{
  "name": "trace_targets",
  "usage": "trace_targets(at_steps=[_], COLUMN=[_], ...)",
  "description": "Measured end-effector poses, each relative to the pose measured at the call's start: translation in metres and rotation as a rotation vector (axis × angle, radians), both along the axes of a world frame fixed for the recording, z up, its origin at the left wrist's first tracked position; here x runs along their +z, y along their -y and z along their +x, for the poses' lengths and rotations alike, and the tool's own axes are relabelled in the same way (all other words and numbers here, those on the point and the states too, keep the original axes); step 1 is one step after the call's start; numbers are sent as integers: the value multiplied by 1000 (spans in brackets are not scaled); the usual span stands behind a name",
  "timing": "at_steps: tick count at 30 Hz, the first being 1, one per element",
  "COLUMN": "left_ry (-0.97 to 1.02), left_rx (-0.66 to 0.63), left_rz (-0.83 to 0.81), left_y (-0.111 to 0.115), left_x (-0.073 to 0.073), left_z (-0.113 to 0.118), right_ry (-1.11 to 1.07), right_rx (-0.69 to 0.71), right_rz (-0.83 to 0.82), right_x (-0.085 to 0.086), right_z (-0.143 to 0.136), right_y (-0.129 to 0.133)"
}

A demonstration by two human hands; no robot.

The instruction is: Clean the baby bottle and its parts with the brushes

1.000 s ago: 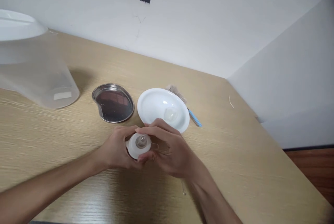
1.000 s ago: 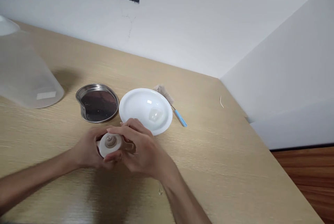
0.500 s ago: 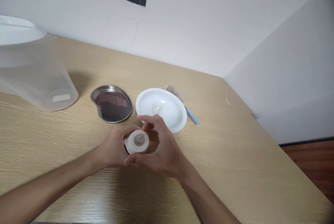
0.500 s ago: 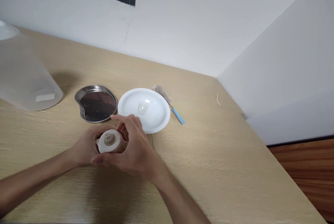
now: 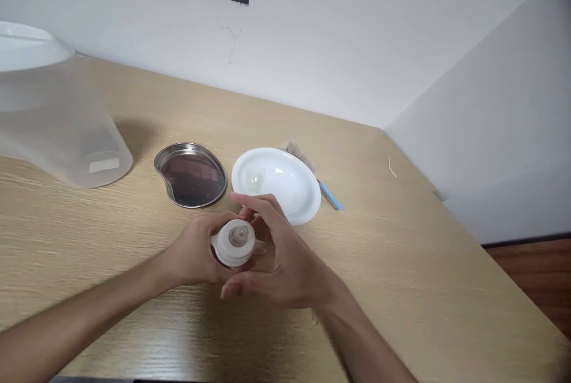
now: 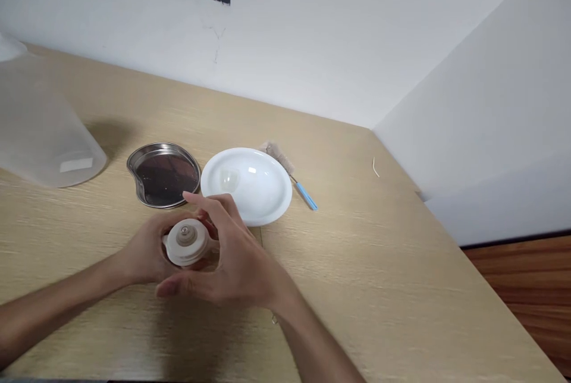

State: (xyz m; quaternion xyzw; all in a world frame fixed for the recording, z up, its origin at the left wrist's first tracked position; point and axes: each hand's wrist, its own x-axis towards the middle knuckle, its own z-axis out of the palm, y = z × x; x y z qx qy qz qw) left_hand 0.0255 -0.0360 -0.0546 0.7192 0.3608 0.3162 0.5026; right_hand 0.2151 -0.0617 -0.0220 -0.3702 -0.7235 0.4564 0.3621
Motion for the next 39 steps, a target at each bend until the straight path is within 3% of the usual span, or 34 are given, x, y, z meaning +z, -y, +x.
trace_targets(at_steps=[5, 11, 15, 20, 31, 35, 39], left_ry=[-65, -30, -24, -47, 45, 43, 81], left_rx=[17, 41, 32, 13, 0, -12, -26], left_rz=[24, 57, 54, 41, 105, 84, 12], left_y=[-1, 0, -1, -2, 3, 3, 1], left_x=[-2, 3, 3, 1, 4, 3, 2], left_z=[-1, 4, 4, 1, 6, 5, 0], right_ry=[-12, -71, 66, 90, -144, -253, -320], right_rx=[-84, 170, 33, -92, -9, 32, -14], right_rz=[-45, -107, 20, 126, 45, -72, -175], right_x=[-2, 9, 4, -2, 6, 12, 12], right_z=[-2, 14, 6, -4, 7, 8, 9], right_y=[-1, -2, -2, -1, -2, -2, -3])
